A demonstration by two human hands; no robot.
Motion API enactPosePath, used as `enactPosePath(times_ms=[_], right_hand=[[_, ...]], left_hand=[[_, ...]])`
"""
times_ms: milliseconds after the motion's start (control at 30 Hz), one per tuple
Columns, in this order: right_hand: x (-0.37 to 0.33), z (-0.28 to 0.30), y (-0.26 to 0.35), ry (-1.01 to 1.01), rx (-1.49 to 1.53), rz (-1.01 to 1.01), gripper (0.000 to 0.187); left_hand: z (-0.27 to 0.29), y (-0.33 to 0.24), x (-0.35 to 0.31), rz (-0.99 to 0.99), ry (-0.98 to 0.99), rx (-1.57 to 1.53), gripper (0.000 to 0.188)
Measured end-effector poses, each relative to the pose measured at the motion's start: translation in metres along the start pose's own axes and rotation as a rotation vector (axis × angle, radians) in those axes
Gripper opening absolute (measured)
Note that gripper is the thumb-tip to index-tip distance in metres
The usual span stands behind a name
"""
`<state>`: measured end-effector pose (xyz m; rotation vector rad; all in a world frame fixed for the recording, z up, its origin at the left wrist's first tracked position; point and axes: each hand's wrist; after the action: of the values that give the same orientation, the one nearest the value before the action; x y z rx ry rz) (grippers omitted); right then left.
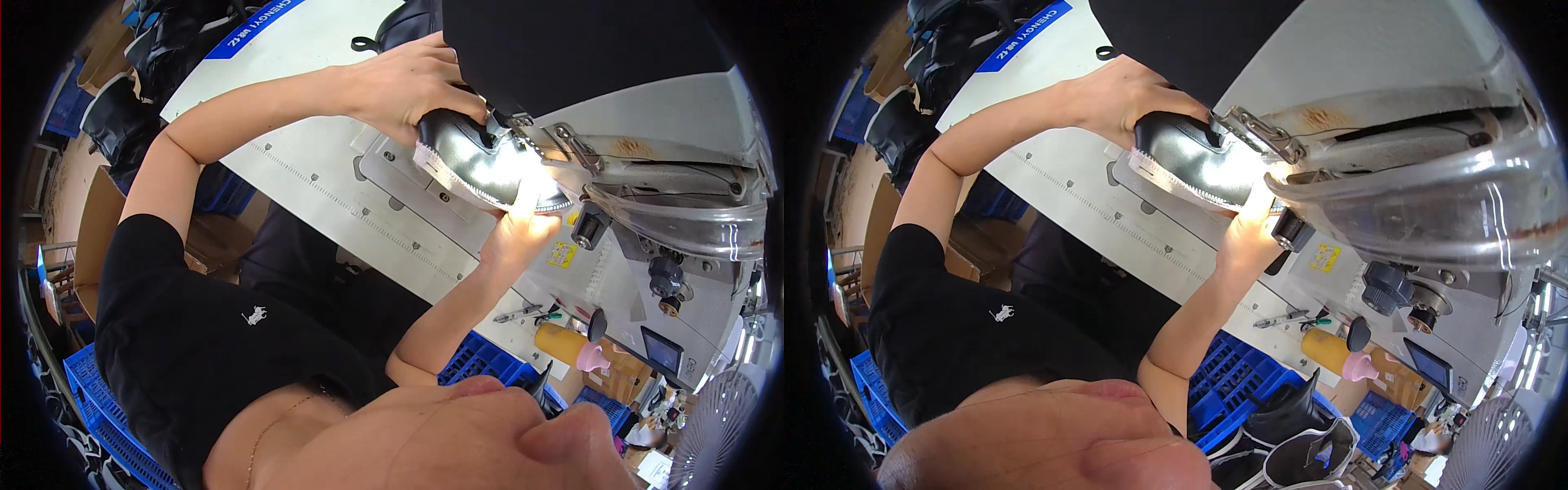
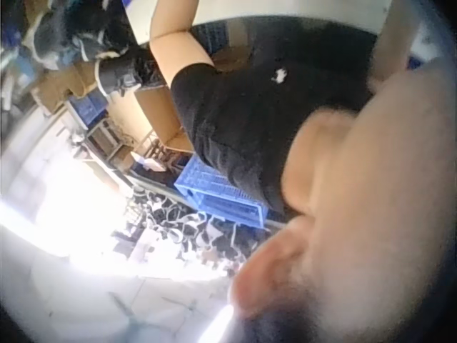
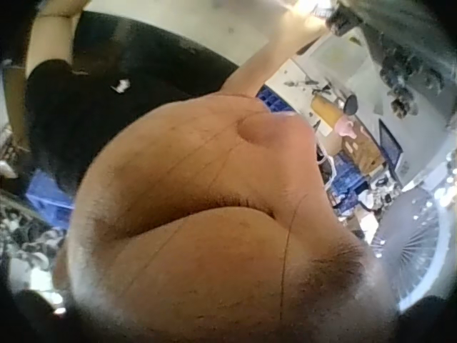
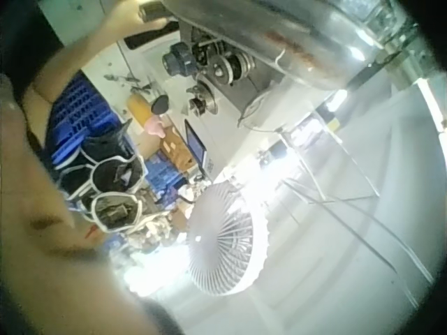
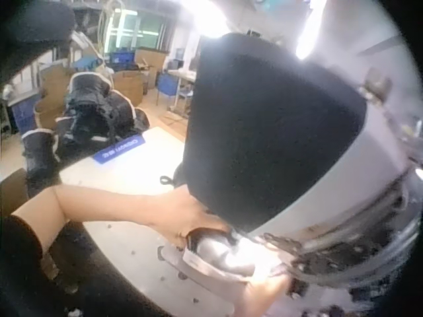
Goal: The person stitches a leather shoe upper using a sewing machine, guiding and rotating the material under the needle, and then lifts the finished shoe upper and moves it aside.
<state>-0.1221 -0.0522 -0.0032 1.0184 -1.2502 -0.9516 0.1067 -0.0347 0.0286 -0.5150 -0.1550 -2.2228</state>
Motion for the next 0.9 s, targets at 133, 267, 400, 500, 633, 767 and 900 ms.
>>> enactPosePath(times_ms=[133,267,400,500,633,767,900], right_hand=[[-0.003,-0.006,0.006,-0.021,0.087,-0.06,0.03],[0.0,-0.005,0.015,-0.019,0.08,-0.05,0.026],[0.0,-0.006,0.021,0.058,0.082,-0.118,0.019],[0.001,-0.003,0.023,0.066,0.108,-0.132,0.017],[-0.001,-0.01,0.037,0.05,0.103,-0.195,0.014],[0.003,-0.006,0.037,0.066,0.08,-0.205,0.013],[0.006,0.0,0.031,0.122,0.049,-0.215,0.012]], left_hand=[[0.004,-0.002,-0.002,0.026,0.004,0.001,0.056],[0.0,0.0,0.002,0.051,0.037,0.023,0.056],[0.0,-0.002,0.0,0.031,0.011,0.0,0.057],[0.001,0.0,0.0,0.017,-0.026,0.014,0.057],[-0.001,-0.001,-0.001,-0.014,-0.084,-0.01,0.056],[-0.002,-0.004,0.0,0.045,-0.028,-0.007,0.055],[-0.002,-0.006,-0.002,0.082,-0.003,0.006,0.057]])
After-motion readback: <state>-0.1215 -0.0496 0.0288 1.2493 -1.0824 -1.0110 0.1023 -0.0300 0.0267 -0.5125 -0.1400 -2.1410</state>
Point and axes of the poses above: each hand's wrist, its own x-axis towards the middle knuckle, its own z-axis out of the back of the hand, y = z × x, and after that the axes turned 9 degrees about y, right-handed
